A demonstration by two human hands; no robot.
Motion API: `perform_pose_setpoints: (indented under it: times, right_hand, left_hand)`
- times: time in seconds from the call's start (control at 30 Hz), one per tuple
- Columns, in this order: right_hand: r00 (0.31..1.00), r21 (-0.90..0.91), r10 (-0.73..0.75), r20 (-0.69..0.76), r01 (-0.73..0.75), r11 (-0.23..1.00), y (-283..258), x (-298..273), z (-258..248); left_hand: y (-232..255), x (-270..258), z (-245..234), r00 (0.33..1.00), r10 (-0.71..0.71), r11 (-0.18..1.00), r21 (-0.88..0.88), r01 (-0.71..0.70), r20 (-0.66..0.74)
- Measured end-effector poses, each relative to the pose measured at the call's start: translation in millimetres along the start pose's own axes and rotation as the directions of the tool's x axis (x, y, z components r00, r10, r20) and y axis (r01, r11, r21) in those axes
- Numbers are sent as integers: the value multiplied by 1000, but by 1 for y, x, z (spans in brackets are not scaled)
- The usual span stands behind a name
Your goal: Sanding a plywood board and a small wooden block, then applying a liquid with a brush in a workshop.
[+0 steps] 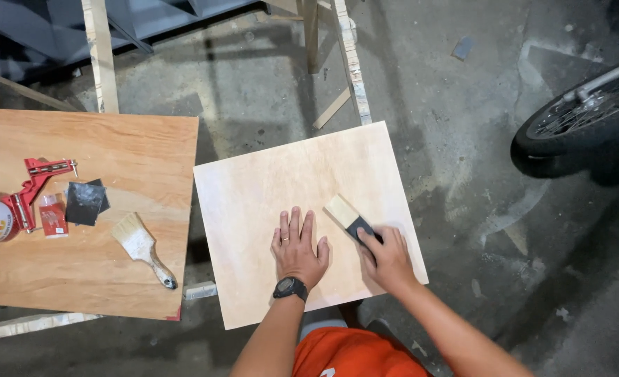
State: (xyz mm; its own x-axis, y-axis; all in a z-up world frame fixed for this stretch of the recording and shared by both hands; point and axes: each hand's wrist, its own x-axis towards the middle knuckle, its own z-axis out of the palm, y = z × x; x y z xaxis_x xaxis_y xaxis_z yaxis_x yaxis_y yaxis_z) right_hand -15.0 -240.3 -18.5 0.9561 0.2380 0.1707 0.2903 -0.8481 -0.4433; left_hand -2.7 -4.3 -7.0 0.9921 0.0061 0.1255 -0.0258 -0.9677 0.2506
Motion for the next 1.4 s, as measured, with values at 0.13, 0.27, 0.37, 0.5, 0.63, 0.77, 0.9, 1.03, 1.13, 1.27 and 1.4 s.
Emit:
perform_pose_setpoints:
  times: [0.13,0.27,0.37,0.5,0.63,0.77,0.9,1.03,1.13,1.27,1.4]
  right_hand:
    - [996,-45,-70,-54,68,997,57,100,27]
    - [978,-82,-26,-208,9,997,95,216,34]
    - [968,-32,69,-240,-79,996,80,237,20]
    - [976,36,75,-203,-69,997,43,143,11]
    - [993,55,110,-41,-108,993,9,-12,-4]
    - [994,11,104,-26,-104,995,16,-35,-1]
    - [989,20,30,-148,-27,999,61,87,23]
    - [975,-32,33,-220,-41,999,91,228,29]
    - [959,-26,141,-247,-152,988,110,276,37]
    - [847,144,212,-488,-161,976,79,235,-1]
    - [929,101,10,-369,30,994,36,125,-8]
  left_hand:
    - [-2,1,3,1000,1,1000,15,-1,-5]
    - [-1,-3,3,1000,-5,1000,20,5,-3]
    - [0,-1,-1,1000,7,1000,13,-6,-14]
    - [-1,-4,1,1000,12,1000,15,-11,-17]
    - [1,0,-2,1000,5,1000,17,-4,-13]
    - [1,-1,-2,1000,4,1000,23,-4,-4]
    - [0,0,2,1000,5,1000,21,-5,8]
    - [-1,-3,2,1000,1,1000,13,-1,14]
    - [0,-1,1,1000,2,1000,13,-2,14]
    - [0,-3,-2,1000,2,1000,-9,-2,4]
    - [-5,-3,7,1000,10,1000,3,-10,-21]
